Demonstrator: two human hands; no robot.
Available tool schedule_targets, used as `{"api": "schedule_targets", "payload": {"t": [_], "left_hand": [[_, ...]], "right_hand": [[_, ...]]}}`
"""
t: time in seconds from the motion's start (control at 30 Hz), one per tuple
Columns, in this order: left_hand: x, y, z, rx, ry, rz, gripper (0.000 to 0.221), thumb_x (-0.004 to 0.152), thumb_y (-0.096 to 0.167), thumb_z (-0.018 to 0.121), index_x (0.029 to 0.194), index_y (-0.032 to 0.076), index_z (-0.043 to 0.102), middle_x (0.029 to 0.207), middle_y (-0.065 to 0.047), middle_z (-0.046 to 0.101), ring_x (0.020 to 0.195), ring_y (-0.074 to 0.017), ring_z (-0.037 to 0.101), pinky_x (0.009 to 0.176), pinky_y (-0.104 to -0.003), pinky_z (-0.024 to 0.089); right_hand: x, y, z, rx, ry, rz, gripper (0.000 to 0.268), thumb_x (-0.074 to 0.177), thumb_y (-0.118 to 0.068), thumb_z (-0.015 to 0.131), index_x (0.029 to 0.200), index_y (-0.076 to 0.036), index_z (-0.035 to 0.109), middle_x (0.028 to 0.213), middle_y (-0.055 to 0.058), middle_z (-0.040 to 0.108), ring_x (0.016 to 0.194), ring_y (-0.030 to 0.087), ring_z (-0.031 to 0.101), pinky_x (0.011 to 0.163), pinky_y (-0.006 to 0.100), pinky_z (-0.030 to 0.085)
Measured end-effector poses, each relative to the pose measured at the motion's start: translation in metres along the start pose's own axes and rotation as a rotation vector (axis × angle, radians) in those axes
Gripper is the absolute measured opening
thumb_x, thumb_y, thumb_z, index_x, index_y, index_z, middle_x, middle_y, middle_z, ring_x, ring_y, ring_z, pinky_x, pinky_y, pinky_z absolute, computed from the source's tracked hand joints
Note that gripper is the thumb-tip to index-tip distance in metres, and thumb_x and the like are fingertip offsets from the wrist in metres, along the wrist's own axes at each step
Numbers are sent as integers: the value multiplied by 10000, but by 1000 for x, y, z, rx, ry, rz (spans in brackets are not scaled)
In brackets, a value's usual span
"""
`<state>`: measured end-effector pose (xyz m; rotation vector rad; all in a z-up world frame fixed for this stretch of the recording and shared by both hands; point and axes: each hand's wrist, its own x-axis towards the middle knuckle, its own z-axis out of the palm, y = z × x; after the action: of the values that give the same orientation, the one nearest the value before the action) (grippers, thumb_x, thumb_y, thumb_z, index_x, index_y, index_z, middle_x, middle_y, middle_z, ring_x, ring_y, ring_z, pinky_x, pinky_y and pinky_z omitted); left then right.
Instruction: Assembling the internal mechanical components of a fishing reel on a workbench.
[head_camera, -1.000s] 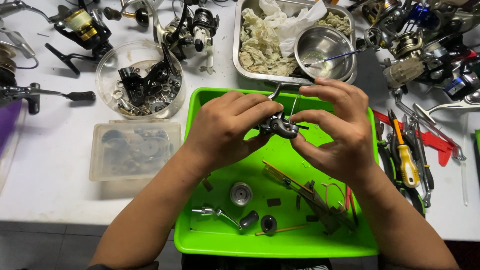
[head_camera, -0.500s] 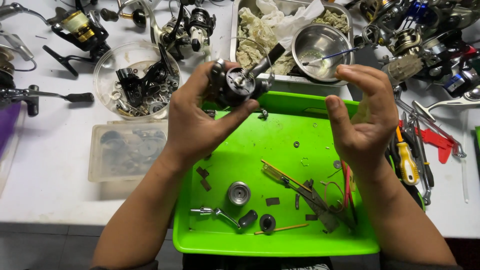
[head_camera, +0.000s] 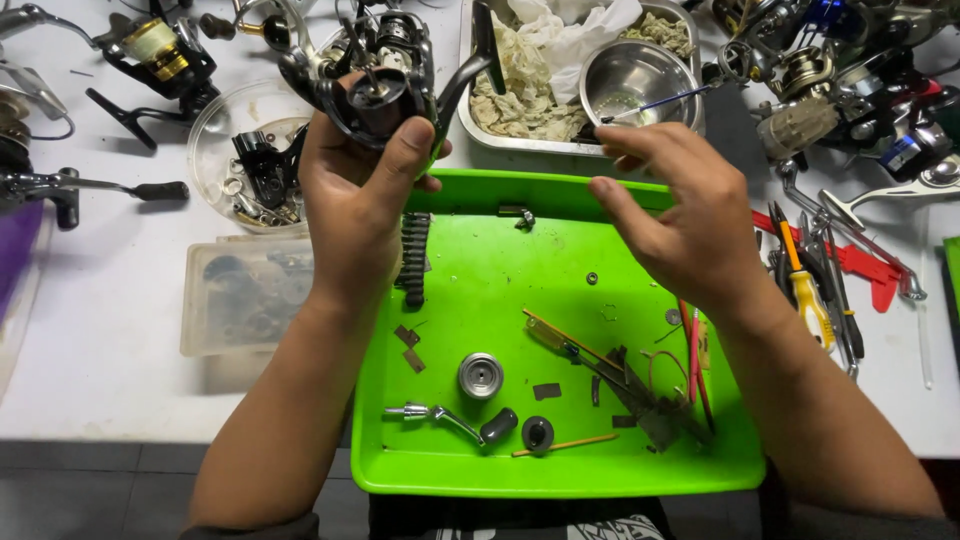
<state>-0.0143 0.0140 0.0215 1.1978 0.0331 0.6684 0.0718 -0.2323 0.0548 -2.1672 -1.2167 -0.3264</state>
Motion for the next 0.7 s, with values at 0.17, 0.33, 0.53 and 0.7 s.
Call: {"api": "schedule_targets", "payload": {"t": [0.17, 0.33, 0.53, 0.7], "left_hand": [[5, -4, -4, -58, 54, 14, 306, 926, 221, 784, 1130, 94, 593, 999, -103, 699, 817, -253, 763, 525, -262, 576], [5, -2, -5, -91, 67, -12, 317, 924, 204, 789, 1159, 96, 605, 993, -104, 701, 796, -263, 767, 502, -259, 565], [7, -1, -9, -148, 81, -33, 393, 920, 165, 789, 1249, 84, 590, 1011, -117, 708, 793, -269, 762, 520, -276, 571], [8, 8, -17, -232, 123, -23, 420, 926, 193, 790, 1288, 70, 617, 1042, -129, 721, 815, -301, 779, 514, -258, 572]], "right_hand": [[50, 15, 22, -148, -146, -101, 340, 985, -63, 766, 1288, 75, 700, 1091, 198, 715, 784, 262, 680, 786, 409, 549], [116, 69, 84, -346, -302, -118, 253, 912, -175, 779, 836, -8, 604, 818, 234, 626, 760, 449, 614, 683, 502, 469], [143, 56, 120, -125, -498, 486, 375, 1020, -241, 355, 884, -40, 640, 891, 233, 676, 757, 365, 598, 688, 484, 453], [137, 112, 156, -581, -471, -45, 137, 777, -65, 622, 795, 21, 726, 750, 245, 654, 645, 496, 656, 507, 532, 532]]}}
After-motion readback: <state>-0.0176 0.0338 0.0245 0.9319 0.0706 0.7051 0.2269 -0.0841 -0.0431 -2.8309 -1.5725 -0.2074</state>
